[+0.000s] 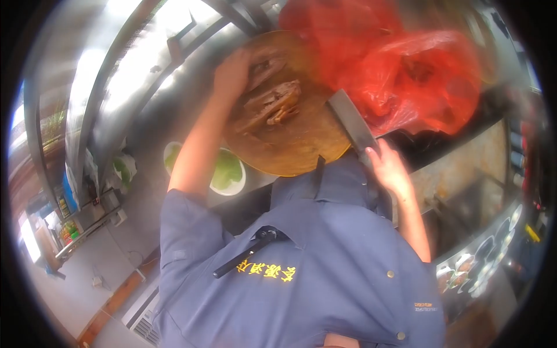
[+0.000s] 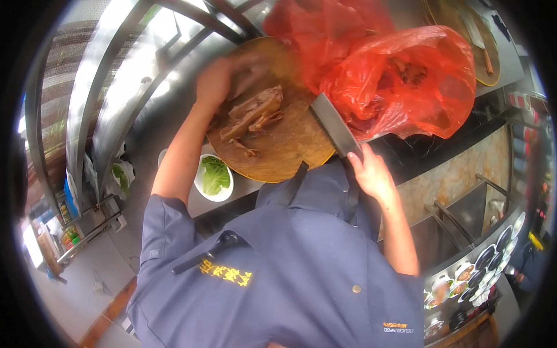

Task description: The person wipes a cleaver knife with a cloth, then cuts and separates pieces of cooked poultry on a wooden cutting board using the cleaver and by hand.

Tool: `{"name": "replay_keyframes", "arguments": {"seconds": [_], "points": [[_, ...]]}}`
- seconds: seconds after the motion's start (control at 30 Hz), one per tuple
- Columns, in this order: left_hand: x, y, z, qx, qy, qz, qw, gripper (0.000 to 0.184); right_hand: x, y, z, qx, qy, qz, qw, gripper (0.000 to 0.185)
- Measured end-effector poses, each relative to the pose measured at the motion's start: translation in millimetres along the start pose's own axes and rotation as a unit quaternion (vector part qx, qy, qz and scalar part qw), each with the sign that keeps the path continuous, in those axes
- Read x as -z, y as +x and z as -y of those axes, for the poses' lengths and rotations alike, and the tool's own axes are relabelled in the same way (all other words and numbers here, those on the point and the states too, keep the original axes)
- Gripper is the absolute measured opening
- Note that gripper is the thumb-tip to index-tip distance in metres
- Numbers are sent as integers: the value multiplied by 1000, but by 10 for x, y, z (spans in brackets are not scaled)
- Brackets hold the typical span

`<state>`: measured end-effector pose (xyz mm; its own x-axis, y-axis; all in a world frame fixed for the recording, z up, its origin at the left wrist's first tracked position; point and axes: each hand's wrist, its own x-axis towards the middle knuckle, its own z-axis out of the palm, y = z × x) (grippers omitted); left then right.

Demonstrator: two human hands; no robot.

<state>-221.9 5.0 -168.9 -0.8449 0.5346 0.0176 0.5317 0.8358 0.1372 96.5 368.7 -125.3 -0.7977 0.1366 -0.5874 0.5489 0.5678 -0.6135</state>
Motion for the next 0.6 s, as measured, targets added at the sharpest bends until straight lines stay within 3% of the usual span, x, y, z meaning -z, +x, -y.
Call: {"name": "replay_keyframes", "arguments": {"seconds": [0.03,0.17,0.37,0.43,0.6], "points": [[-5,29,8,29,44,47,998,30,11,-4,20,6,-3,-3,1000,45],[106,66,111,43,-7,-8,999,26,40,-114,245,14,-64,-23,998,39],[1315,-138,-182,129,-68,-8,989,31,-26,-193,360,131,-186,15,974,29],[1644,-331,-325,105,-123,-101,982,32,-108,-85,425,189,-211,49,958,29],[2114,-783,-594,115,-173,-144,968,29,-506,319,843,237,-240,73,938,32]]}}
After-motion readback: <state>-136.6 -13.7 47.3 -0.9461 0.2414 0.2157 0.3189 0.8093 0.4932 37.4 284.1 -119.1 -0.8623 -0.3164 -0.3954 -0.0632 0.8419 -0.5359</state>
